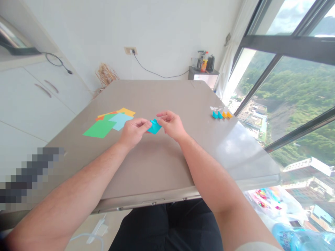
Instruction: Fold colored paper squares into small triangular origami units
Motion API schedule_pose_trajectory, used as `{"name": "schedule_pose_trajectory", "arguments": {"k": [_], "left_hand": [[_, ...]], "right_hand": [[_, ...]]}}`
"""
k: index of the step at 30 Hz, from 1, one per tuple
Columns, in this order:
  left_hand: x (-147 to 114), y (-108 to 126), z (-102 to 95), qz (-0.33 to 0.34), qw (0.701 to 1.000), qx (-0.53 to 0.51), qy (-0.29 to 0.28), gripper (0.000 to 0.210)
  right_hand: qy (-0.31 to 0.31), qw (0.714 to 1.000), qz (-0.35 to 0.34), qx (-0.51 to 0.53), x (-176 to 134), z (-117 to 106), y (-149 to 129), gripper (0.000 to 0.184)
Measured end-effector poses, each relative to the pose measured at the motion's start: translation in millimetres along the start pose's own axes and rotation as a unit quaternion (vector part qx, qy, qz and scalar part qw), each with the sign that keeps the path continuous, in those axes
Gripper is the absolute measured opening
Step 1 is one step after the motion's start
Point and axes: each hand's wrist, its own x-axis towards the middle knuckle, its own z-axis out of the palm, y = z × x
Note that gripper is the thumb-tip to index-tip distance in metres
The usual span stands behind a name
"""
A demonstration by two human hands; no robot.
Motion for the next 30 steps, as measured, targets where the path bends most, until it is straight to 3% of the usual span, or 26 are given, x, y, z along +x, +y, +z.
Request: {"name": "schedule_pose_trajectory", "arguments": {"k": [5,11,15,21,26,30], "left_hand": [[3,0,-3.4,-0.019,0.998,-0.048,0.019,0.043],[4,0,-7.9,0.040,0.999,0.027,-0.022,0.045],[4,2,-10.0,0.060,0.997,0.047,-0.030,0.040],[5,9,-24.0,0.013,0.988,0.029,-0.154,0.030],[5,12,-30.3,0.027,0.988,0.067,-0.133,0.024],[3,12,-27.5,0.026,0.987,0.070,-0.144,0.026]], "right_hand": [[-0.087,0.996,0.017,-0.004,-2,-7,-4,0.017],[-0.141,0.989,0.035,-0.010,-1,-15,-5,0.029],[-0.166,0.984,0.042,-0.057,2,-18,0,0.023],[-0.168,0.985,0.024,-0.042,2,-25,-2,0.030],[-0.227,0.973,0.043,-0.024,0,-28,-7,0.039],[-0.235,0.971,0.039,-0.007,0,-29,-2,0.036]]}}
